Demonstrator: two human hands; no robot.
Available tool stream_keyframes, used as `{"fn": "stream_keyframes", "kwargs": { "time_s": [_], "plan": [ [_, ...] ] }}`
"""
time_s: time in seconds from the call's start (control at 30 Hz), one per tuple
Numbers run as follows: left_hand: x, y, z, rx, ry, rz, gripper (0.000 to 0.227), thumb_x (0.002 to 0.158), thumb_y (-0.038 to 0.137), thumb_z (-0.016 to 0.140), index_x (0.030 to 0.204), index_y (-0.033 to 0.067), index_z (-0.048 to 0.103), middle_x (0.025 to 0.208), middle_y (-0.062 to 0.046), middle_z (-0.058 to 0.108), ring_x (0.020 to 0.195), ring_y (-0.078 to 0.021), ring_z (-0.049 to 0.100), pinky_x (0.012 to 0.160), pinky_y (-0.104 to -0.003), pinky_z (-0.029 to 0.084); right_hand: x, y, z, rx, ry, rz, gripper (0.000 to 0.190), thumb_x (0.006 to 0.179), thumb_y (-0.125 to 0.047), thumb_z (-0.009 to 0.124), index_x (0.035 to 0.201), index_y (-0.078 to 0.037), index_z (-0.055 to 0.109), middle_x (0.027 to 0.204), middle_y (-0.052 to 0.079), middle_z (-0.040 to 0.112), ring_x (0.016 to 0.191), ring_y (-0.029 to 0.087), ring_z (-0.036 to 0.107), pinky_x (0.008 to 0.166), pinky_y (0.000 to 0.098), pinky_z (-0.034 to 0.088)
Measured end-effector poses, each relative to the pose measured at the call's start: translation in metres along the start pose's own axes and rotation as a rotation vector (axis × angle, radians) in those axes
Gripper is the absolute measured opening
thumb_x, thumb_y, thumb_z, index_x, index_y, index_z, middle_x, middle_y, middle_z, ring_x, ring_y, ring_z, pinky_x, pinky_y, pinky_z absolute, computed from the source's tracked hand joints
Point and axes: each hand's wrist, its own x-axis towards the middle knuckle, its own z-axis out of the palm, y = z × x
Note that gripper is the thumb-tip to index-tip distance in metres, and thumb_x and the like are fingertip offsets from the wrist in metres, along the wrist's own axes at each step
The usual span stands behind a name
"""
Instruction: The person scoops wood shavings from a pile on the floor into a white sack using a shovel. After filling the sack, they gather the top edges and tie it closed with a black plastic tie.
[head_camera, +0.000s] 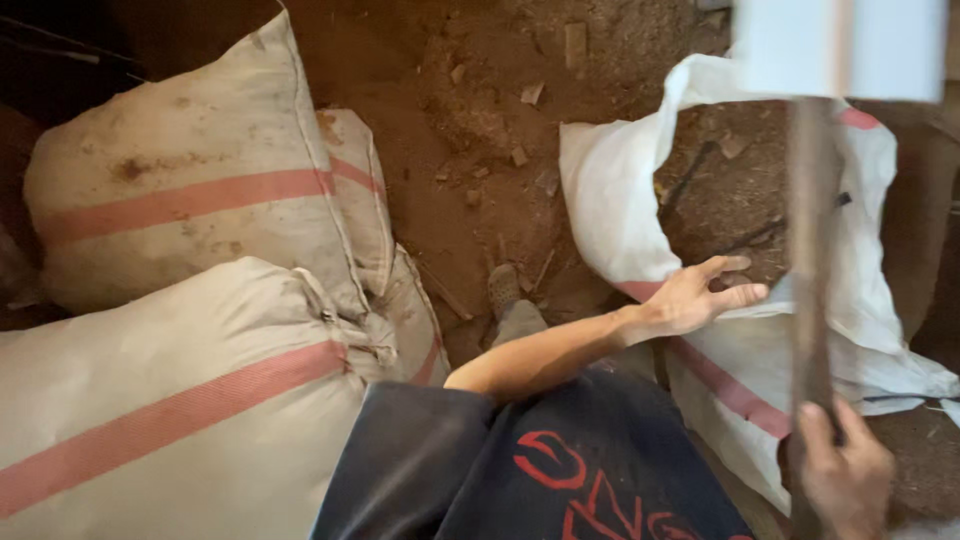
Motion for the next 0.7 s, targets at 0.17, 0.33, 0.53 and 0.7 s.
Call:
{"fn": "stream_keyframes", "kwargs": {
  "time_s": [0.17,0.33,0.53,0.7],
  "plan": [
    [-0.027,-0.046,-0.049,-0.375,0.236,-0.225,0.059,0.093,0.036,0.069,0.125,-0.0120,0.057,0.109,-0.026,0.070,0.093,-0.0318,0.071,0.077,-0.043,0.061,0.003,-0.137,0.079,-0.023,-0.155,-0.159,0.055,0.094,-0.043,0.068,0.132,-0.002,0.066,0.119,0.025,0.071,0.108,0.038,0.069,0.090,0.0427,0.053],
    [-0.033,-0.183,-0.111,-0.740,0.430,-0.444,0.032,0.095,0.018,0.072,0.114,-0.0072,0.066,0.099,-0.016,0.069,0.078,-0.0246,0.066,0.065,-0.038,0.057,0.025,-0.160,0.149,0.067,-0.728,-0.068,0.068,0.084,-0.027,0.073,0.146,-0.013,0.049,0.113,0.020,0.072,0.101,0.037,0.071,0.083,0.0460,0.055],
    [-0.042,-0.331,-0.103,-0.420,0.475,-0.827,0.032,0.100,0.026,0.072,0.124,0.0068,0.061,0.107,-0.003,0.069,0.089,-0.0193,0.067,0.076,-0.037,0.054,0.043,-0.099,0.263,0.059,-0.813,-0.066,0.060,0.082,-0.019,0.070,0.140,-0.012,0.054,0.111,0.020,0.073,0.103,0.036,0.072,0.087,0.0448,0.055],
    [-0.052,-0.402,-0.068,-0.228,0.400,-0.856,0.039,0.091,0.019,0.069,0.127,0.0037,0.065,0.103,-0.011,0.072,0.088,-0.0270,0.066,0.078,-0.044,0.055,0.071,-0.041,0.371,-0.129,-0.815,-0.003,0.061,0.087,-0.021,0.070,0.143,-0.013,0.049,0.113,0.027,0.070,0.108,0.045,0.067,0.092,0.0515,0.053]
  ]
}}
